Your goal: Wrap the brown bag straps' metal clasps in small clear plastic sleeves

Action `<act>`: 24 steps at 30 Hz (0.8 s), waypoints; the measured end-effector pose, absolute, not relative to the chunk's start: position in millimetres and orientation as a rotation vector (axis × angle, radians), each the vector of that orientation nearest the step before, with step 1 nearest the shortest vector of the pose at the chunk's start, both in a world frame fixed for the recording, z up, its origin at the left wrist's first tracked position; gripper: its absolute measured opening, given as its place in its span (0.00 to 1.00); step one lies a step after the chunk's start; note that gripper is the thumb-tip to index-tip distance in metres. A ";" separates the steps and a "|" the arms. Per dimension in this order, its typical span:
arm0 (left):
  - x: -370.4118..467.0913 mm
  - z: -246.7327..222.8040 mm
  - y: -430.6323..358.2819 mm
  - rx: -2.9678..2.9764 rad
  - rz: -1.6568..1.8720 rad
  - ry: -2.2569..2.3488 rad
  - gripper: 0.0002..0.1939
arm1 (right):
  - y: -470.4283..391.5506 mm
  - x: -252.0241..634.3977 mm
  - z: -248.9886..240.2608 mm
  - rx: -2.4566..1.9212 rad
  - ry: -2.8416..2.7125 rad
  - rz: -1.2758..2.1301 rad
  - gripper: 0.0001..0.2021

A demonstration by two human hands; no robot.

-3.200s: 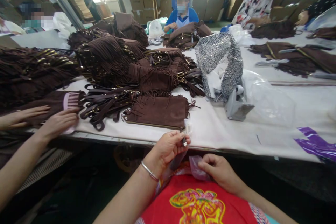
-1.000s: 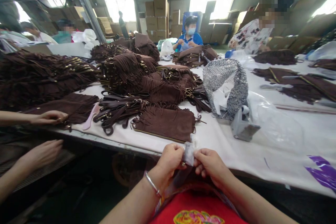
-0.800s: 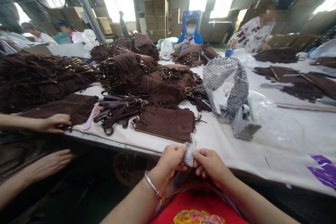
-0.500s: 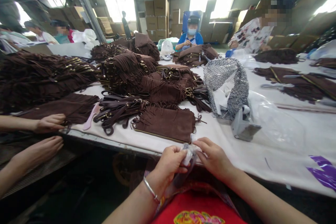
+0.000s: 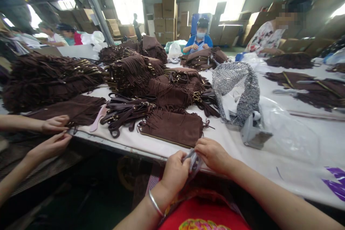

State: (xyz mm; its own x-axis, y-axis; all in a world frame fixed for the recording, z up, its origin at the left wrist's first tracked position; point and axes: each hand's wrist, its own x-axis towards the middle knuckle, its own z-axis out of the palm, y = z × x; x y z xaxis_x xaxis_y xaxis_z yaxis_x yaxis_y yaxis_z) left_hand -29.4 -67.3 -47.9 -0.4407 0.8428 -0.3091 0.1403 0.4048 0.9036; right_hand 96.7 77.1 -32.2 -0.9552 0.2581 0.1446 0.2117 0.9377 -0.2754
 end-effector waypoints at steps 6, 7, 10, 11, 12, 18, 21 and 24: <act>-29.7 -52.8 -81.2 0.959 1.099 1.941 0.10 | 83.0 78.3 -18.7 -0.463 -3.043 0.489 0.06; -29.5 -53.8 -82.2 0.951 1.109 1.937 0.11 | 83.7 75.8 -17.0 -0.472 -3.057 0.495 0.05; -29.4 -55.4 -83.9 0.911 1.142 1.892 0.13 | 85.6 70.2 -12.9 -0.422 -3.081 0.533 0.09; -29.5 -55.2 -84.3 0.896 1.151 1.874 0.13 | 86.3 68.9 -12.0 -0.380 -3.091 0.556 0.11; -29.8 -54.7 -84.9 0.881 1.159 1.852 0.13 | 87.1 67.9 -11.5 -0.333 -3.104 0.579 0.13; -31.3 -47.7 -91.1 0.707 1.248 1.668 0.14 | 92.5 63.4 -14.8 -0.214 -3.137 0.668 0.12; -30.9 -46.8 -93.6 0.569 1.250 1.619 0.15 | 94.0 61.9 -18.0 -0.216 -3.085 0.764 0.13; -31.1 -47.1 -95.5 0.517 1.231 1.598 0.15 | 93.6 61.8 -19.8 -0.231 -3.041 0.821 0.12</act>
State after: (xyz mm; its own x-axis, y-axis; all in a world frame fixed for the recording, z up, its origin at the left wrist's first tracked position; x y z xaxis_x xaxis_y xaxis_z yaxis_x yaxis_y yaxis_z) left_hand -31.1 -95.5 -47.1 -0.3982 0.7993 -0.4500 -0.2312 0.3873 0.8925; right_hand 61.8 93.6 -19.8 -0.9892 0.1363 -0.0545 0.1452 0.8541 -0.4994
